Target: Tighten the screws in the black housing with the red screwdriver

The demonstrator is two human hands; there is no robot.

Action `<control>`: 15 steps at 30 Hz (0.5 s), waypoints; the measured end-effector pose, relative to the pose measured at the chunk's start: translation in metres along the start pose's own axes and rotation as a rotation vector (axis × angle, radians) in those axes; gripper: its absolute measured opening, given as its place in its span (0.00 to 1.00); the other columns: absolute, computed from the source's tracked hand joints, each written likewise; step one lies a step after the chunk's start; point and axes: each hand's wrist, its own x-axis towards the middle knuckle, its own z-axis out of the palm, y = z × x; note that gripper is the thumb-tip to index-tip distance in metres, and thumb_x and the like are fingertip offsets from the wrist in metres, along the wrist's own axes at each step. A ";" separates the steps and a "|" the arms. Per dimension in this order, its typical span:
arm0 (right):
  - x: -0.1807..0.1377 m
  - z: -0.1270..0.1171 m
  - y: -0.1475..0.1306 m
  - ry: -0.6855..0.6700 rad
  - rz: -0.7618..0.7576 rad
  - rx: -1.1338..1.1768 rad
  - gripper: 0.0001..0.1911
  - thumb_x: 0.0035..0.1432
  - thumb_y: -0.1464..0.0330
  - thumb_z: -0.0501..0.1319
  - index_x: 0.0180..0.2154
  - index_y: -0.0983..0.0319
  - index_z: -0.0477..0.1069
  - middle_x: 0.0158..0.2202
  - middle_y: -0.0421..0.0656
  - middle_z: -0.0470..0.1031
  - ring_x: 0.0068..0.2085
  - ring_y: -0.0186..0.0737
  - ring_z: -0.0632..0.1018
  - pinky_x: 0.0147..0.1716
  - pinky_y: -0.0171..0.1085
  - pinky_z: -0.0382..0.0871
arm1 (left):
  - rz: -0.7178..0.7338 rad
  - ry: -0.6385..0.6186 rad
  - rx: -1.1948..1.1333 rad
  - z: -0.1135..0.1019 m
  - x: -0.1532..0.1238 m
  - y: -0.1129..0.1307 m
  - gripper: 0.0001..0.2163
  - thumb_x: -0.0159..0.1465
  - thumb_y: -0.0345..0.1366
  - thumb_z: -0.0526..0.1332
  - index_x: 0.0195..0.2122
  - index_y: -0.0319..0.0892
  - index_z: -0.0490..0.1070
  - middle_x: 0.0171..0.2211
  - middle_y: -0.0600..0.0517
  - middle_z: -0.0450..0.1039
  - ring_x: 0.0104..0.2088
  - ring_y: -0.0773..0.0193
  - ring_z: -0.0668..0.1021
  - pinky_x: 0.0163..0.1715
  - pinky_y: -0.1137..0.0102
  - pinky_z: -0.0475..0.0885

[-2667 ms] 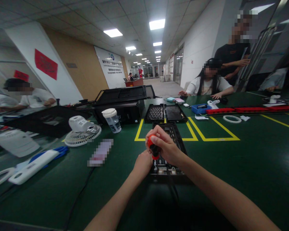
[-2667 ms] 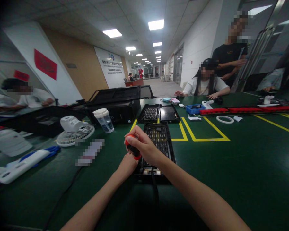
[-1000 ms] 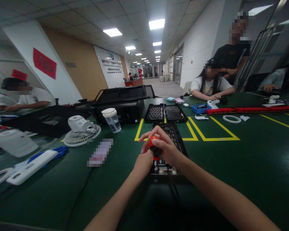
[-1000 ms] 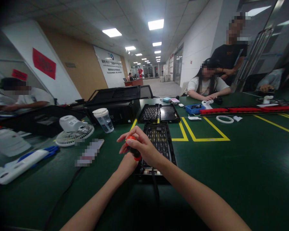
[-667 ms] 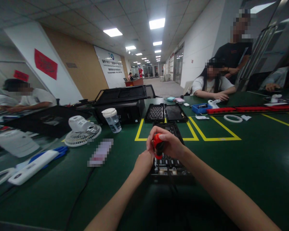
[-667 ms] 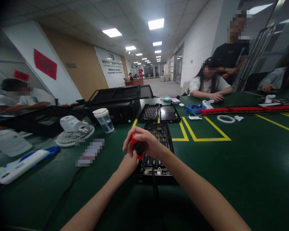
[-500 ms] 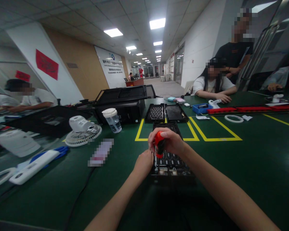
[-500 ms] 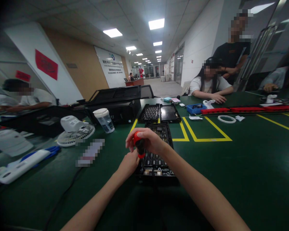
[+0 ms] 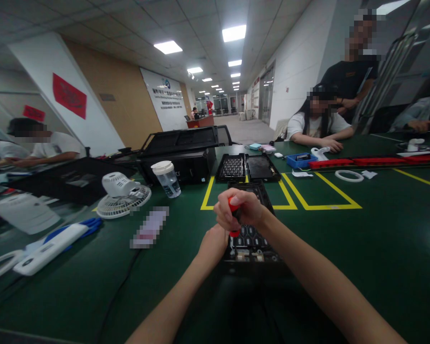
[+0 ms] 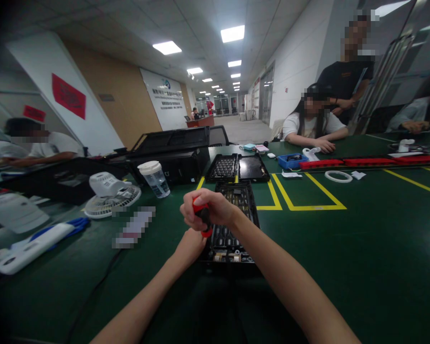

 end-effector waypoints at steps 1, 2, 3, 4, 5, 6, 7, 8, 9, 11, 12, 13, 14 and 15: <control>0.000 0.000 0.002 -0.010 0.001 0.013 0.11 0.48 0.68 0.51 0.22 0.67 0.67 0.16 0.39 0.63 0.14 0.30 0.64 0.12 0.30 0.55 | -0.014 0.000 0.003 0.000 0.000 0.000 0.13 0.63 0.32 0.44 0.37 0.41 0.68 0.37 0.48 0.71 0.38 0.63 0.73 0.38 0.71 0.65; 0.001 0.001 0.004 -0.017 -0.002 0.018 0.11 0.48 0.68 0.51 0.21 0.67 0.67 0.16 0.39 0.62 0.14 0.29 0.64 0.12 0.29 0.55 | -0.022 0.000 0.004 0.000 0.000 0.000 0.13 0.62 0.32 0.44 0.38 0.41 0.68 0.37 0.47 0.71 0.39 0.63 0.73 0.38 0.71 0.65; 0.002 0.002 0.005 -0.016 -0.008 0.015 0.11 0.48 0.68 0.51 0.22 0.67 0.67 0.16 0.39 0.63 0.14 0.29 0.64 0.12 0.29 0.54 | -0.025 0.001 0.004 0.000 0.000 0.000 0.13 0.62 0.32 0.45 0.38 0.41 0.68 0.37 0.47 0.71 0.40 0.62 0.73 0.39 0.71 0.65; 0.002 0.003 0.007 -0.007 -0.016 0.006 0.11 0.48 0.68 0.51 0.22 0.67 0.67 0.17 0.39 0.63 0.14 0.29 0.64 0.12 0.29 0.54 | -0.019 0.001 0.004 0.001 0.001 0.000 0.13 0.62 0.31 0.45 0.38 0.41 0.68 0.37 0.47 0.71 0.40 0.62 0.73 0.39 0.71 0.65; 0.003 0.003 0.008 0.010 -0.026 -0.007 0.11 0.48 0.68 0.51 0.23 0.67 0.67 0.17 0.39 0.63 0.14 0.29 0.64 0.12 0.29 0.54 | -0.010 -0.002 0.005 0.001 0.001 0.000 0.13 0.62 0.31 0.45 0.38 0.41 0.68 0.37 0.47 0.71 0.40 0.62 0.73 0.39 0.71 0.65; 0.003 0.004 0.008 0.033 -0.037 -0.023 0.11 0.49 0.69 0.50 0.23 0.67 0.67 0.17 0.39 0.62 0.14 0.29 0.64 0.12 0.29 0.54 | 0.000 -0.004 0.008 0.001 0.001 0.000 0.13 0.62 0.30 0.44 0.37 0.41 0.68 0.36 0.47 0.71 0.39 0.62 0.73 0.38 0.71 0.66; 0.004 0.005 0.009 0.058 -0.047 -0.039 0.11 0.49 0.69 0.50 0.24 0.67 0.66 0.17 0.38 0.62 0.14 0.28 0.64 0.13 0.29 0.54 | 0.007 -0.002 0.011 0.001 0.001 0.000 0.13 0.62 0.30 0.44 0.37 0.41 0.68 0.36 0.47 0.71 0.39 0.62 0.74 0.38 0.71 0.66; 0.004 0.005 0.009 0.083 -0.055 -0.057 0.10 0.50 0.69 0.49 0.24 0.67 0.66 0.17 0.38 0.62 0.14 0.28 0.64 0.13 0.29 0.53 | 0.004 0.001 0.014 0.001 0.001 0.000 0.13 0.62 0.31 0.44 0.36 0.41 0.68 0.35 0.47 0.71 0.38 0.62 0.74 0.37 0.71 0.66; 0.004 0.006 0.009 0.104 -0.062 -0.074 0.10 0.50 0.70 0.49 0.24 0.67 0.66 0.17 0.38 0.62 0.14 0.28 0.64 0.13 0.29 0.53 | -0.007 0.003 0.016 0.001 0.001 0.000 0.13 0.62 0.31 0.44 0.36 0.41 0.68 0.35 0.47 0.71 0.37 0.62 0.74 0.37 0.71 0.66; 0.004 0.007 0.009 0.140 -0.075 -0.104 0.10 0.51 0.70 0.49 0.25 0.68 0.65 0.17 0.37 0.62 0.14 0.28 0.63 0.13 0.28 0.53 | -0.026 0.001 0.018 0.000 0.001 0.001 0.13 0.62 0.32 0.43 0.36 0.41 0.68 0.35 0.47 0.71 0.36 0.63 0.74 0.36 0.71 0.66; 0.003 0.007 0.009 0.158 -0.078 -0.117 0.10 0.51 0.70 0.49 0.25 0.68 0.65 0.17 0.37 0.62 0.14 0.28 0.63 0.13 0.28 0.53 | -0.032 -0.001 0.018 0.000 0.001 0.001 0.13 0.62 0.32 0.43 0.35 0.41 0.68 0.36 0.47 0.71 0.36 0.63 0.74 0.36 0.71 0.66; 0.002 0.007 0.009 0.176 -0.081 -0.129 0.10 0.51 0.69 0.50 0.25 0.68 0.65 0.17 0.37 0.62 0.14 0.27 0.63 0.13 0.28 0.53 | -0.038 -0.006 0.019 0.000 0.001 0.001 0.13 0.62 0.32 0.43 0.35 0.41 0.68 0.36 0.47 0.71 0.37 0.63 0.74 0.37 0.71 0.66; 0.001 0.008 0.010 0.194 -0.082 -0.140 0.10 0.52 0.69 0.50 0.26 0.68 0.65 0.17 0.37 0.63 0.14 0.27 0.63 0.13 0.28 0.53 | -0.042 -0.011 0.019 0.000 0.001 0.001 0.13 0.62 0.31 0.44 0.35 0.41 0.68 0.36 0.47 0.71 0.37 0.63 0.74 0.37 0.71 0.66; 0.000 0.008 0.010 0.208 -0.084 -0.148 0.11 0.52 0.68 0.50 0.26 0.68 0.65 0.17 0.37 0.63 0.14 0.27 0.63 0.13 0.28 0.54 | -0.042 -0.013 0.016 0.000 0.001 0.002 0.13 0.62 0.31 0.44 0.35 0.41 0.68 0.37 0.47 0.71 0.38 0.63 0.74 0.38 0.71 0.66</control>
